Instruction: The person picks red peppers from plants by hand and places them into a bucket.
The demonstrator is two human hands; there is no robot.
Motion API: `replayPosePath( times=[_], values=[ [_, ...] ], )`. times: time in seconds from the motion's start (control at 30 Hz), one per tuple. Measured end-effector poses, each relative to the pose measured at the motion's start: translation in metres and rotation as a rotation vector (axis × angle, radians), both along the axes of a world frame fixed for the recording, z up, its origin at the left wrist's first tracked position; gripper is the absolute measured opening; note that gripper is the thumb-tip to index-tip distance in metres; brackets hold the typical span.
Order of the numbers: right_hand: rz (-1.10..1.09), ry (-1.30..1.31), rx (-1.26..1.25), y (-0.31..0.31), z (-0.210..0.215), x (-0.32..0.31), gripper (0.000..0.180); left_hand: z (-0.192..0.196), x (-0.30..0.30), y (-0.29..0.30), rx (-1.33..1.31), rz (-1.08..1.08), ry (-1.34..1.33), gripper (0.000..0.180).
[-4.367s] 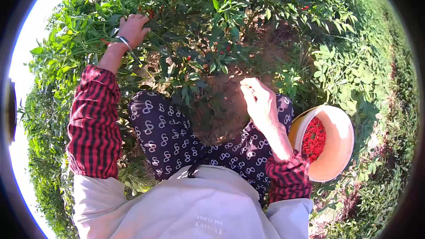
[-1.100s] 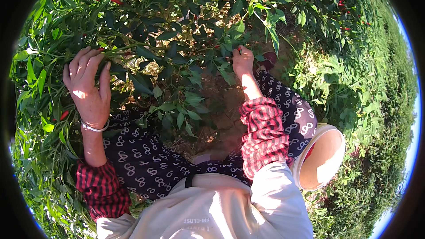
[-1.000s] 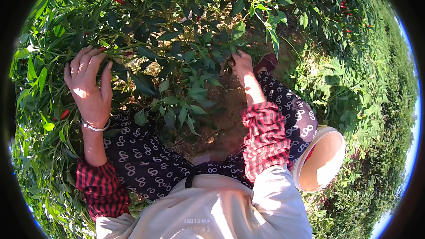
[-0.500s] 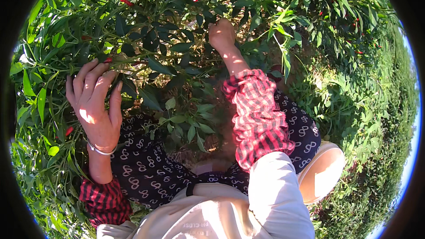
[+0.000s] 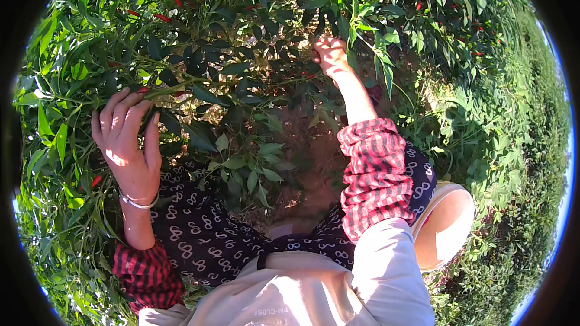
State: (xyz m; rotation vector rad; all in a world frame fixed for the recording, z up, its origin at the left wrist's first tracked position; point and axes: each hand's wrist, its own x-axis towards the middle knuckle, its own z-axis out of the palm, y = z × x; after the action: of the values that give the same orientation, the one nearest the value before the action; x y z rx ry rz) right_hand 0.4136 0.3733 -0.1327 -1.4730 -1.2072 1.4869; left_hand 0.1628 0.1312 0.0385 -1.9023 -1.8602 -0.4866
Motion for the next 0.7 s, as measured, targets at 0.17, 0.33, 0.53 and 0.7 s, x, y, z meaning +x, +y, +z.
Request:
replayPosePath(
  times=[0.17,0.33,0.53,0.7],
  values=[
    [0.101,0.255,0.012,-0.090,0.027,-0.010,0.026,-0.003,-0.008,-0.001,0.047,0.003,0.066,0.016],
    [0.322,-0.035,0.696,-0.168,0.050,-0.064,0.013,-0.004,-0.008,-0.002,0.084,0.014,0.088,0.015],
    [0.755,-0.804,0.820,-0.171,0.029,-0.118,0.017,0.001,0.002,-0.003,0.084,0.008,0.085,0.015],
    [0.649,-0.633,0.627,-0.167,0.007,-0.108,0.011,0.000,0.000,-0.001,0.097,-0.014,0.042,0.015]
  ],
)
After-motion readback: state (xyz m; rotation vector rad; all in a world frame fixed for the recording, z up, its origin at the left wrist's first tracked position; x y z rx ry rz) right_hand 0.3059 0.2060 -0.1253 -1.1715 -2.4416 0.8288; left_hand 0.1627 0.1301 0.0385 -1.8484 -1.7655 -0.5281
